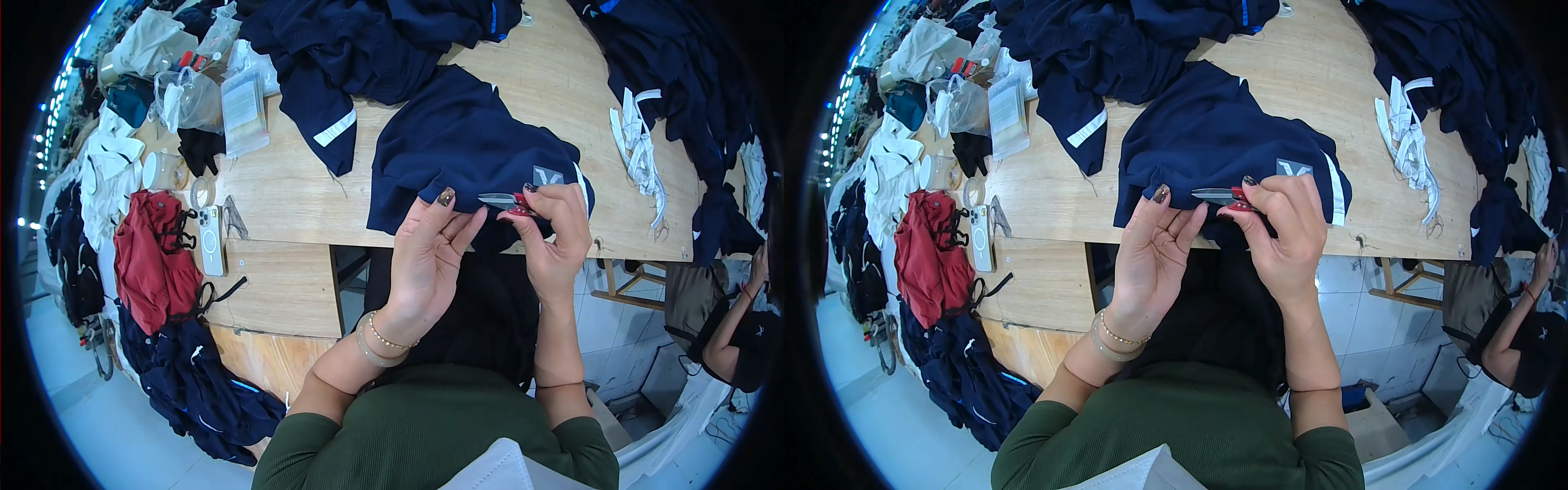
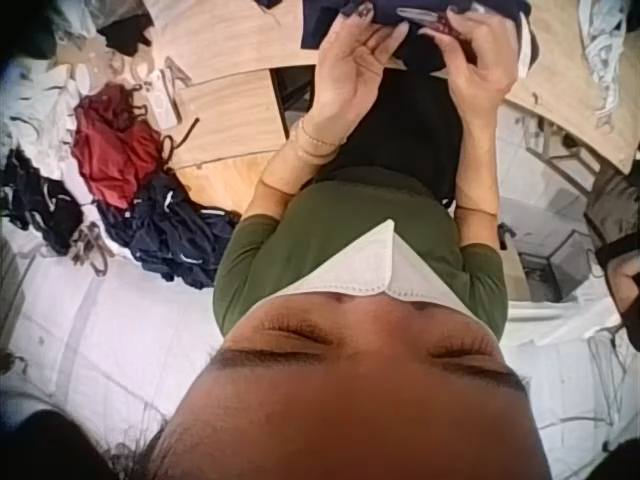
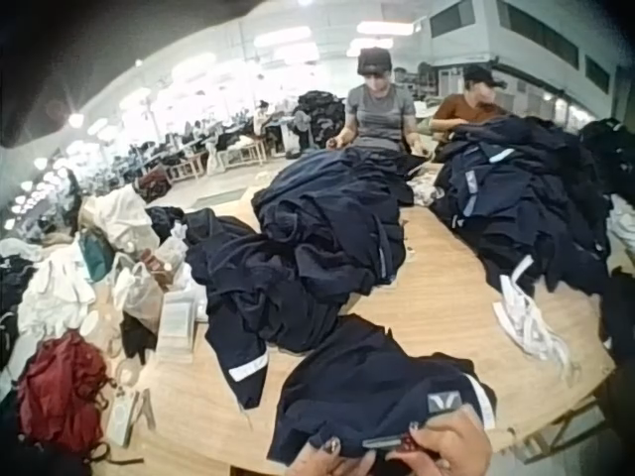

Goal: Trimming loose threads from blue garments using thread nippers in a textile manufacturing setting.

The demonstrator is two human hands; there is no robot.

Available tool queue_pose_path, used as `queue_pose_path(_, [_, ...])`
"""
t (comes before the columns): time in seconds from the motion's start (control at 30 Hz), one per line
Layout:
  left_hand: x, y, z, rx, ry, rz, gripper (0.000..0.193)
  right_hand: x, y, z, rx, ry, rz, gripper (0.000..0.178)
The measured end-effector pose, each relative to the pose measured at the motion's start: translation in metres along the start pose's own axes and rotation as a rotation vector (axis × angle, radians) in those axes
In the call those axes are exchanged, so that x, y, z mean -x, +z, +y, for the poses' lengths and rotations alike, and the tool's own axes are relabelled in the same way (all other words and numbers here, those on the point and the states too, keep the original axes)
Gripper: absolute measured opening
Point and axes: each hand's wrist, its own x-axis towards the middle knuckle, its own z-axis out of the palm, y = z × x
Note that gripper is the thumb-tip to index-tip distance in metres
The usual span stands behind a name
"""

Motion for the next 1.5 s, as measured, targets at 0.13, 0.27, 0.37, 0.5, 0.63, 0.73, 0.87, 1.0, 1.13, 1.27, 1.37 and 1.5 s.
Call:
queue_pose_path(0.13, [0.000, -0.002, -0.001, 0.002, 0.005, -0.007, 0.014, -0.002, 0.002, -0.001, 0.016, -0.036, 0.002, 0.029])
queue_pose_path(0.27, [0.001, 0.000, 0.000, -0.015, -0.001, -0.013, 0.015, -0.003, 0.003, -0.003, 0.044, -0.072, -0.004, 0.028])
queue_pose_path(0.37, [0.001, -0.001, -0.001, -0.014, 0.007, -0.022, 0.016, 0.001, 0.007, -0.005, -0.090, 0.035, 0.025, 0.025])
queue_pose_path(0.5, [0.000, -0.002, -0.003, 0.011, 0.034, -0.049, 0.016, 0.000, 0.009, -0.013, -0.568, 0.493, 0.181, 0.013])
queue_pose_path(0.63, [-0.001, -0.007, -0.005, 0.046, 0.089, -0.119, 0.016, 0.007, 0.004, -0.023, -0.758, 0.706, -0.005, 0.018])
queue_pose_path(0.73, [-0.002, -0.011, -0.007, 0.056, 0.094, -0.140, 0.016, 0.017, 0.003, -0.036, -0.854, 0.749, -0.116, 0.013])
queue_pose_path(0.87, [0.001, -0.005, -0.002, 0.033, 0.071, -0.106, 0.018, 0.020, 0.002, -0.050, -0.791, 0.765, -0.170, 0.012])
queue_pose_path(1.0, [0.002, -0.004, -0.002, 0.045, 0.067, -0.127, 0.020, 0.020, 0.004, -0.050, -0.784, 0.739, -0.153, 0.012])
queue_pose_path(1.13, [0.003, -0.003, -0.002, 0.030, 0.059, -0.112, 0.021, 0.020, 0.005, -0.049, -0.772, 0.734, -0.146, 0.011])
queue_pose_path(1.27, [0.003, -0.004, -0.002, 0.025, 0.061, -0.112, 0.021, 0.021, 0.005, -0.049, -0.754, 0.735, -0.151, 0.012])
queue_pose_path(1.37, [0.003, -0.004, -0.002, 0.029, 0.064, -0.113, 0.021, 0.021, 0.005, -0.048, -0.751, 0.722, -0.154, 0.012])
queue_pose_path(1.5, [0.003, -0.005, -0.002, 0.031, 0.063, -0.117, 0.021, 0.020, 0.006, -0.050, -0.753, 0.729, -0.162, 0.012])
